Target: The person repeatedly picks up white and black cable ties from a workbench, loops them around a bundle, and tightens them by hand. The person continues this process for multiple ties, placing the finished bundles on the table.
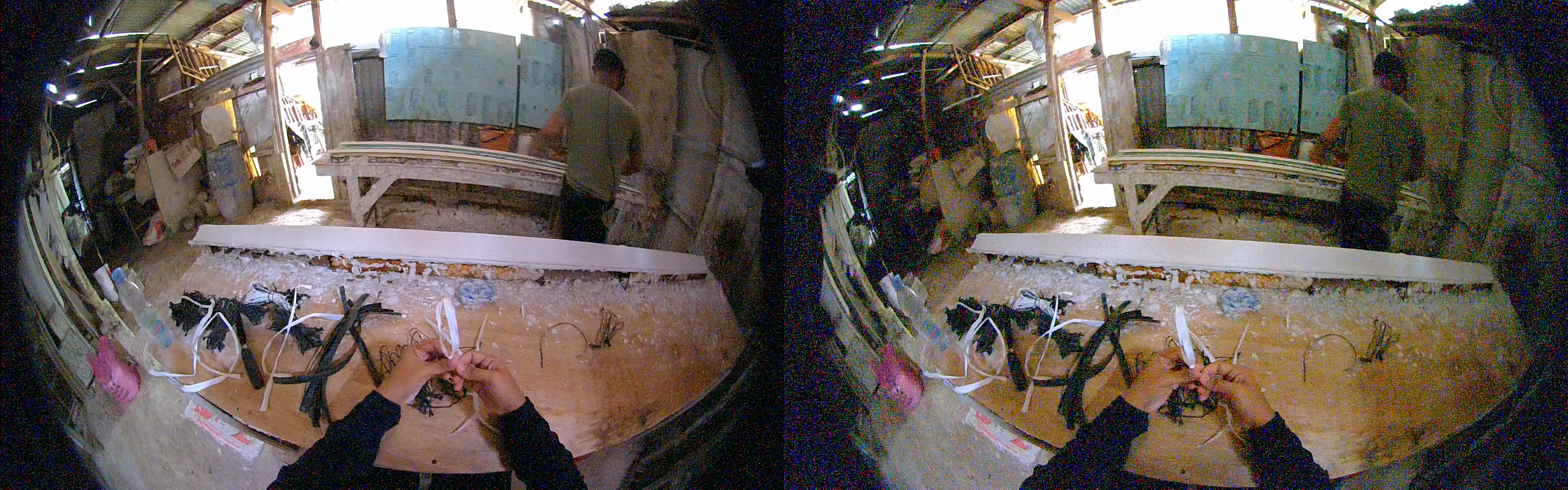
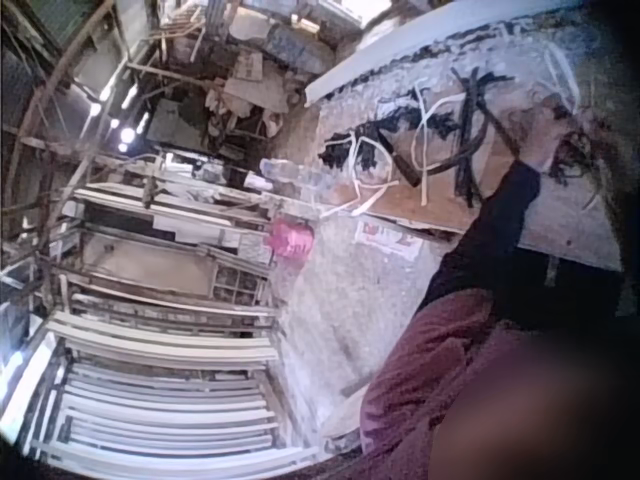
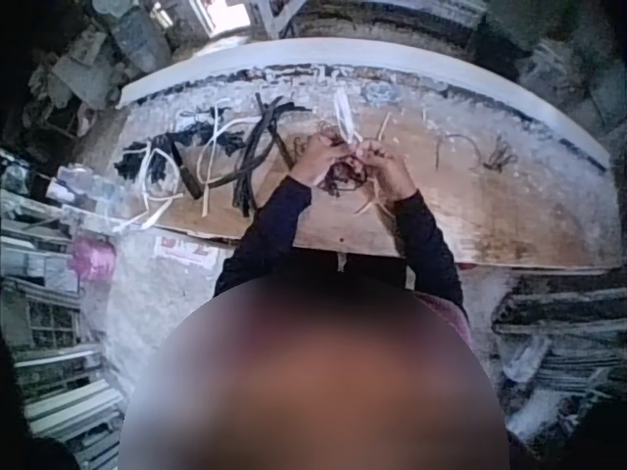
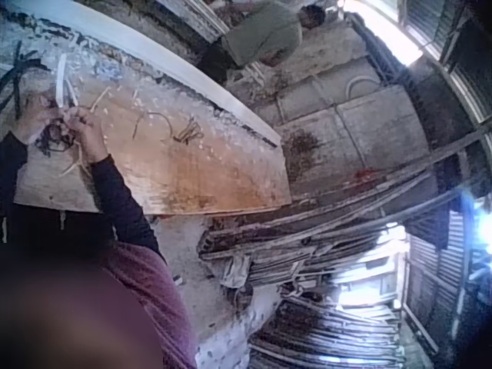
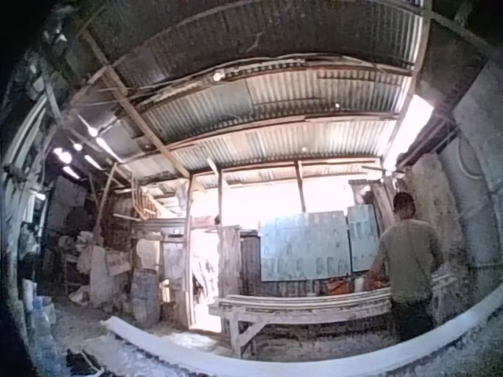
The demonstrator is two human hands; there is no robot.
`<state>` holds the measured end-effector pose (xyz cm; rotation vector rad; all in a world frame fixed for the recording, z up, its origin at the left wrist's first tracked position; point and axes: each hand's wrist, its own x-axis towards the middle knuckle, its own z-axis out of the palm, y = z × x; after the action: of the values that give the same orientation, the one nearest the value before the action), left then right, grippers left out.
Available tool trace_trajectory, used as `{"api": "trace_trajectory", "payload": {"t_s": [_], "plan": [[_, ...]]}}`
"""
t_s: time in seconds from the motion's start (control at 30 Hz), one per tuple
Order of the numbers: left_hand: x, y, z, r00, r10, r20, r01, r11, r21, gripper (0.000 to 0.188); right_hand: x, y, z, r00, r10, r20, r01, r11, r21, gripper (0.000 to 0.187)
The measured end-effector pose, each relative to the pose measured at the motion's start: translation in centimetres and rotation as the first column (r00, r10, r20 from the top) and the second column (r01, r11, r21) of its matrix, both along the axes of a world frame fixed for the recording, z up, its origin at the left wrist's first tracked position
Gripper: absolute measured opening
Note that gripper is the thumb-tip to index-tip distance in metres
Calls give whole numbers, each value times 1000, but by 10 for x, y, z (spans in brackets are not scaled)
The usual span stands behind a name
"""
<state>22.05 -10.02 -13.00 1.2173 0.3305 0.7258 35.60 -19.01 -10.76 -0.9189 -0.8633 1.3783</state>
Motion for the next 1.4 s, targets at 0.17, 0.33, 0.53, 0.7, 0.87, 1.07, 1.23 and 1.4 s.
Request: {"api": "trace_trajectory", "payload": {"t_s": [0.17,0.33,0.53,0.7,0.87,1.07,1.23,1.4], "plan": [[-2,2,-2,999,-41,7,41,998,37,15,4,1,-1,995,59,-79,-65,995,-79,10],[-1,-1,-1,999,-37,18,36,998,53,14,3,2,1,994,76,-74,-82,993,-84,9],[2,-8,9,992,77,97,-76,997,-18,16,1,0,0,996,38,-86,-46,994,-97,9],[3,-8,9,993,114,0,-114,993,4,14,4,5,-11,995,29,-99,-38,996,-85,9],[2,-5,4,993,119,29,-119,993,10,9,7,6,-16,984,-62,-169,52,996,-68,8],[3,-5,2,995,98,-2,-97,994,45,6,3,4,-13,965,-200,-167,191,979,-69,5],[2,-5,3,998,40,48,-41,999,20,8,-1,3,-17,845,-444,299,363,886,289,2],[-2,-3,5,1000,-8,10,8,1000,7,14,3,3,-12,349,-788,508,36,553,833,0]]}}
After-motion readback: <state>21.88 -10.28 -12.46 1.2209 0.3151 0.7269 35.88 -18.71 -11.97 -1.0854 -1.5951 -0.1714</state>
